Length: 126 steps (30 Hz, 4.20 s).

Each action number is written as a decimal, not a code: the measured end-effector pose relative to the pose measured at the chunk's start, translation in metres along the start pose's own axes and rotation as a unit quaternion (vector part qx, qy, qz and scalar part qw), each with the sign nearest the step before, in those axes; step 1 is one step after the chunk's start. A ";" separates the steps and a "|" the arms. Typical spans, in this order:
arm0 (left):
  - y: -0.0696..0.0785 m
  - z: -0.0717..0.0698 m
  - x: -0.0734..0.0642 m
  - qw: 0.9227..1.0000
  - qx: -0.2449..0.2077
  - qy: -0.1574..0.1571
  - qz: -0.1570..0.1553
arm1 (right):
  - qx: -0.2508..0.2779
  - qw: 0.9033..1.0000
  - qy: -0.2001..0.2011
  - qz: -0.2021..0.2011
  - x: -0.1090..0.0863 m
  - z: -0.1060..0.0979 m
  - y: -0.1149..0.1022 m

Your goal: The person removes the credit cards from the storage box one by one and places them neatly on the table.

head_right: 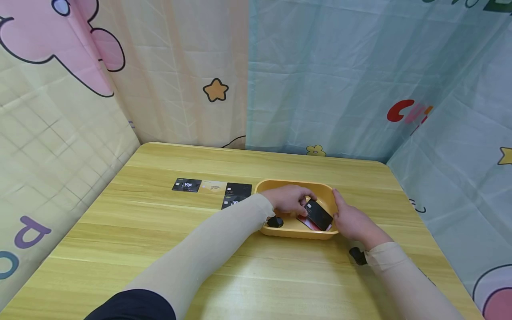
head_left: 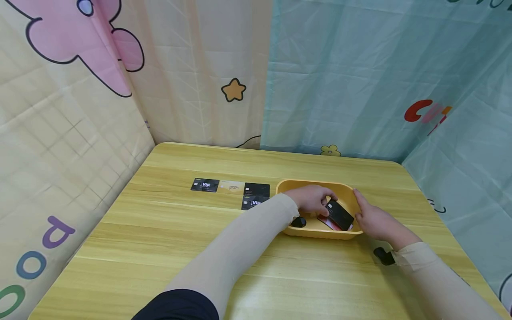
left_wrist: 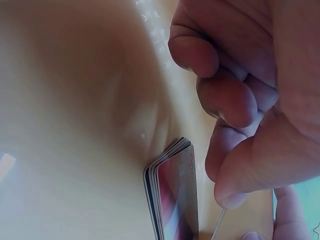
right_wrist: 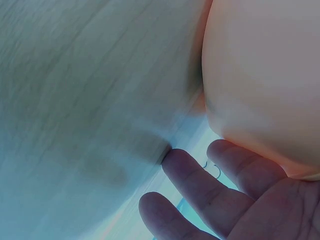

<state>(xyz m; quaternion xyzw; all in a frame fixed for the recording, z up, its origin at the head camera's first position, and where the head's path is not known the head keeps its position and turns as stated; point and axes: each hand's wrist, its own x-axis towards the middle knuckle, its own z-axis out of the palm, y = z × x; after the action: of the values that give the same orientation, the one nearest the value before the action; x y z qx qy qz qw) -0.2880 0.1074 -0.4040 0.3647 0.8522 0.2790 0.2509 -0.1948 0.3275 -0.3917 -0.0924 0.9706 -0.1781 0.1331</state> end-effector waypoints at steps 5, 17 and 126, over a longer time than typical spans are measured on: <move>0.001 0.000 -0.001 1.000 -0.003 -0.001 -0.003 | -0.004 1.000 -0.008 0.003 0.001 -0.001 0.000; 0.007 0.002 -0.002 1.000 -0.016 -0.012 -0.010 | -0.039 0.999 -0.028 -0.015 0.003 -0.019 -0.002; -0.184 -0.071 -0.246 0.980 0.000 0.134 -0.150 | -0.030 0.999 -0.003 0.020 0.014 -0.008 -0.003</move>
<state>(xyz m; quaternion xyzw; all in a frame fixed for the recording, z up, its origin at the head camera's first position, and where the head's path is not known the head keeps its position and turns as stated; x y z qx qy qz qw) -0.2723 -0.2074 -0.4190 0.1920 0.9232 0.2843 0.1734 -0.2104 0.3243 -0.3869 -0.0772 0.9768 -0.1457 0.1368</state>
